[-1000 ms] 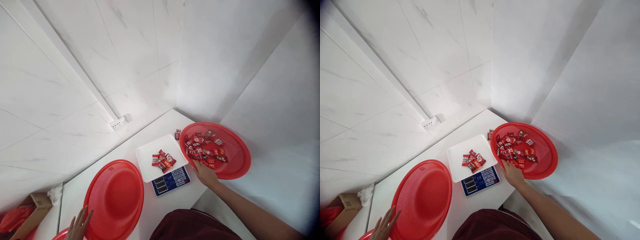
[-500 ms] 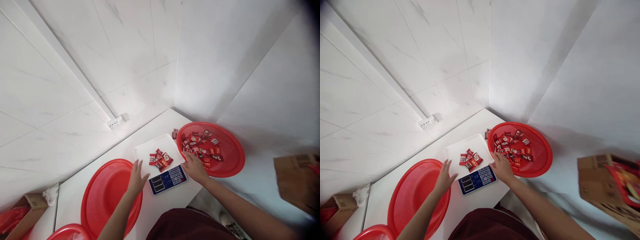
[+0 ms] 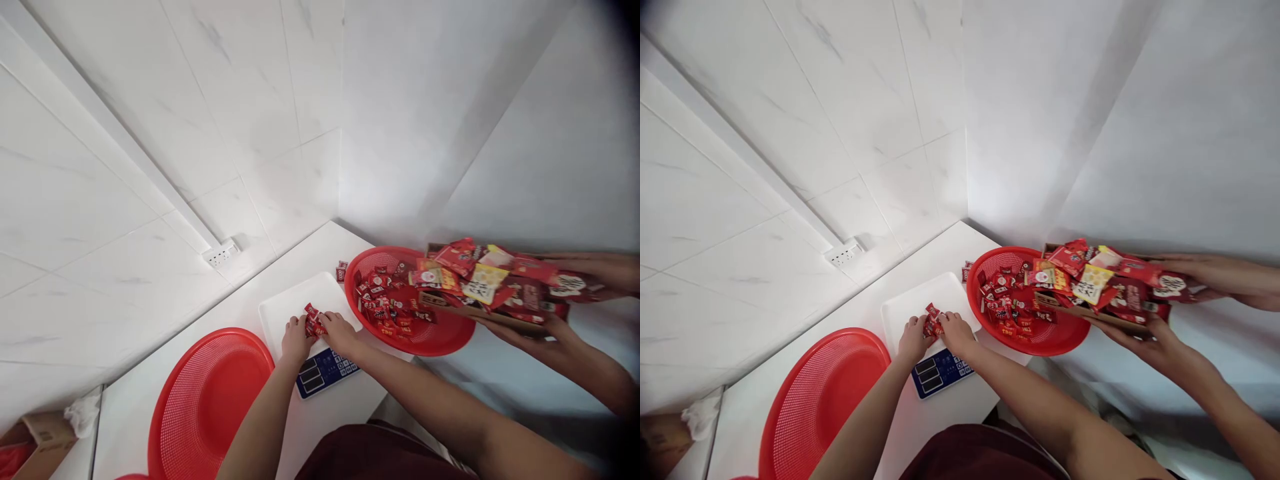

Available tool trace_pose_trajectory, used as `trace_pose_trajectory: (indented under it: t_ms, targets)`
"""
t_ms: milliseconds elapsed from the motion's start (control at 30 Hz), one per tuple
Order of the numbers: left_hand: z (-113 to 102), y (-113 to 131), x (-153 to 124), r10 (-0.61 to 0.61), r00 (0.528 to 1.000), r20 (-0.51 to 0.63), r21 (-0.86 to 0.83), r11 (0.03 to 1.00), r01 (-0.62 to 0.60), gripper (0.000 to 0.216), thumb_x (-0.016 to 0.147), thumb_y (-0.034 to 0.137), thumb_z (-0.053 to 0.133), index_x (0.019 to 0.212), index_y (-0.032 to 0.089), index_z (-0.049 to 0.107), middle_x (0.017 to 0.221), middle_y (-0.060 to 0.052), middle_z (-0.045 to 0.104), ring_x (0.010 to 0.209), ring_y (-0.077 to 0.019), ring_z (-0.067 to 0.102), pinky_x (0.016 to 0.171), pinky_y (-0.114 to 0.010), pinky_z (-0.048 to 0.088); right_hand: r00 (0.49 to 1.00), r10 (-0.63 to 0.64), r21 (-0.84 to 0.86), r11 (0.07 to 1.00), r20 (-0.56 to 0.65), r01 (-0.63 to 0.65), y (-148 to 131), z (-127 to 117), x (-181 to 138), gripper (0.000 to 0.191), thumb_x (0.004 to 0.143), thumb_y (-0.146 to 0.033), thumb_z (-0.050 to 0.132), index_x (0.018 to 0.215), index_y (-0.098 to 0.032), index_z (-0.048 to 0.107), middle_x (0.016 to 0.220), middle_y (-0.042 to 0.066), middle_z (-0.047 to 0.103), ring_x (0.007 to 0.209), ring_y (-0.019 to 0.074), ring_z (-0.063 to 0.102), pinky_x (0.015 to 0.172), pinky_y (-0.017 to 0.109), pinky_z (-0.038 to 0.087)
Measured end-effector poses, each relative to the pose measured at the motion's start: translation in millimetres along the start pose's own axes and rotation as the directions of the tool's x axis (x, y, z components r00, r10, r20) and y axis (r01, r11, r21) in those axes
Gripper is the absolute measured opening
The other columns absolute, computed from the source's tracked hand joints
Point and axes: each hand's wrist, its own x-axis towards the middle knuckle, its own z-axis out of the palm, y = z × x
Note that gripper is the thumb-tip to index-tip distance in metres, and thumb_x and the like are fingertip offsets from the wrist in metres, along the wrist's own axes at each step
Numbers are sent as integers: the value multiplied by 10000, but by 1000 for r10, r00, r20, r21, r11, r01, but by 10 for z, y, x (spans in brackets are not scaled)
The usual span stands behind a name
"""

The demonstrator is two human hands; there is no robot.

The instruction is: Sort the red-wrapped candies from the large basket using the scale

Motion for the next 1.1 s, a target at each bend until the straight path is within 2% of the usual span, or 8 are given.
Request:
trace_pose_trajectory:
  t_ms: [133,367,633,733,900,967,1033,1100]
  targets:
    - [-14,-3,63,-35,999,-10,-103,994,34,471,659,98,586,1122,177,559,1078,-98,535,904,-185,569,808,-287,408,998,63,70,996,8,-63,-16,20,64,404,817,-223,476,1221,-208,495,1128,105,554,1021,235,519,788,291,386]
    - [-8,-52,82,-131,991,-8,-339,933,121,338,663,103,585,996,157,600,750,-25,644,671,-142,583,649,-256,428,989,129,213,967,76,-142,2,51,113,386,813,-266,526,1196,-226,504,1052,69,596,926,190,583,743,259,387]
    - [46,-77,19,-169,985,-35,-509,852,128,317,600,119,642,910,179,620,705,1,647,674,-141,585,669,-262,427,990,138,237,962,1,-134,-20,-141,-134,323,867,-339,520,1139,-166,537,1153,68,556,975,199,569,819,394,492]
    - [39,-99,-21,-172,984,-36,-568,814,122,298,610,168,653,905,176,617,653,8,627,629,-137,572,642,-266,432,976,197,238,956,-93,-171,299,-574,-538,320,870,-338,514,1141,-169,536,1159,69,554,976,196,568,821,394,492]
    - [-87,-165,-160,-168,984,-62,-668,740,84,380,633,336,658,965,166,586,737,-19,640,672,-146,587,640,-273,461,914,286,245,945,-289,-218,1244,-2224,-1252,320,876,-343,430,1122,-254,613,1214,110,585,1093,265,542,809,346,442]
    - [-181,-246,-258,-196,977,-88,-718,692,74,421,627,366,661,981,158,569,778,-34,641,698,-151,594,653,-278,473,919,273,246,947,-285,-206,1398,-2682,-1353,277,832,-339,482,1039,-291,660,1116,109,645,1085,262,553,819,355,424]
    - [-281,-384,-384,-251,961,-120,-774,630,68,455,604,380,685,980,155,563,799,-46,646,718,-159,605,668,-290,483,909,298,316,927,-292,-202,1242,-2645,-1270,285,820,-385,477,989,-270,675,1076,121,663,1073,271,555,830,371,413]
    - [-367,-578,-533,-321,934,-160,-801,594,67,483,578,401,705,975,158,573,814,-56,657,737,-175,620,682,-307,489,918,311,378,903,-247,-205,828,-2120,-1011,347,820,-442,471,1000,-211,657,999,119,683,969,269,598,767,343,440]
